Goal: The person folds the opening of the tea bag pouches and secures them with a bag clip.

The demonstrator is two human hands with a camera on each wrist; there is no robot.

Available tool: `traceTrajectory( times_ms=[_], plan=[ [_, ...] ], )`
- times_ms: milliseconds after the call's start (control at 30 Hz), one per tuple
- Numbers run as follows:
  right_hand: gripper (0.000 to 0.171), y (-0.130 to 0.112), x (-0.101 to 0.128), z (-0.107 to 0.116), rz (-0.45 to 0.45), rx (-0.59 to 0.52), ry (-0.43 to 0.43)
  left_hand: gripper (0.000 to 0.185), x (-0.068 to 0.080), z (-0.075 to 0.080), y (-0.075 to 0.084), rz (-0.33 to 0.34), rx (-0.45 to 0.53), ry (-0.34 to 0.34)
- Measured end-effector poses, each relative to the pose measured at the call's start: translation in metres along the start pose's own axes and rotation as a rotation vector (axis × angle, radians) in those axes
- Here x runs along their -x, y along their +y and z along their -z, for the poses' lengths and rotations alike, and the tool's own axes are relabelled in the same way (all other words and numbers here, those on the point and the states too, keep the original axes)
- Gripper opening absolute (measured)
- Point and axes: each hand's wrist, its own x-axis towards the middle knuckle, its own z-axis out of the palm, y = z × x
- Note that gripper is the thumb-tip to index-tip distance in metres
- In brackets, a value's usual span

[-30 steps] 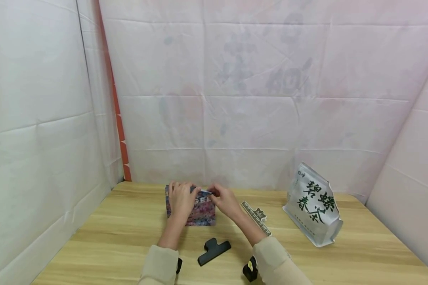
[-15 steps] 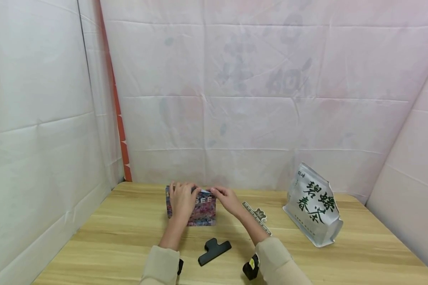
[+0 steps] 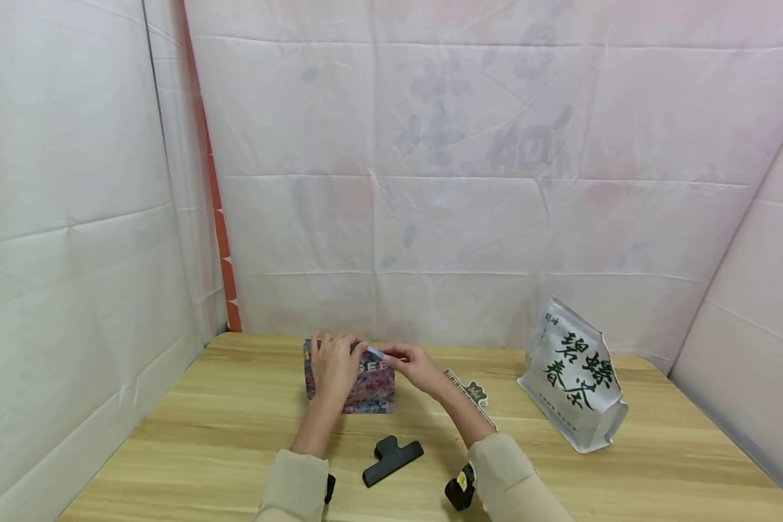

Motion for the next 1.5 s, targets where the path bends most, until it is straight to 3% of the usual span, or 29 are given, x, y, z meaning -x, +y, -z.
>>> traceTrajectory(
  times_ms=[433,767,1067,1267,1500],
  plan=[
    [0.020,-0.004,-0.002,-0.012,0.034,0.171,0.105,0.019,0.000,-0.002,0.001,-0.040,-0.061,-0.058],
    [0.013,-0.005,-0.003,-0.020,0.057,0.265,0.230,0.020,0.000,-0.004,-0.001,-0.098,-0.090,-0.043],
    [0.010,-0.004,-0.005,-0.023,-0.015,0.282,0.247,0.024,0.002,-0.009,-0.002,-0.084,-0.112,0.000],
    [0.011,-0.002,-0.005,-0.023,-0.012,0.279,0.244,0.017,0.004,-0.014,-0.001,-0.095,-0.102,0.063],
    [0.010,-0.002,-0.005,-0.022,0.010,0.256,0.223,0.012,0.003,-0.011,-0.002,-0.088,-0.031,0.034]
  ],
)
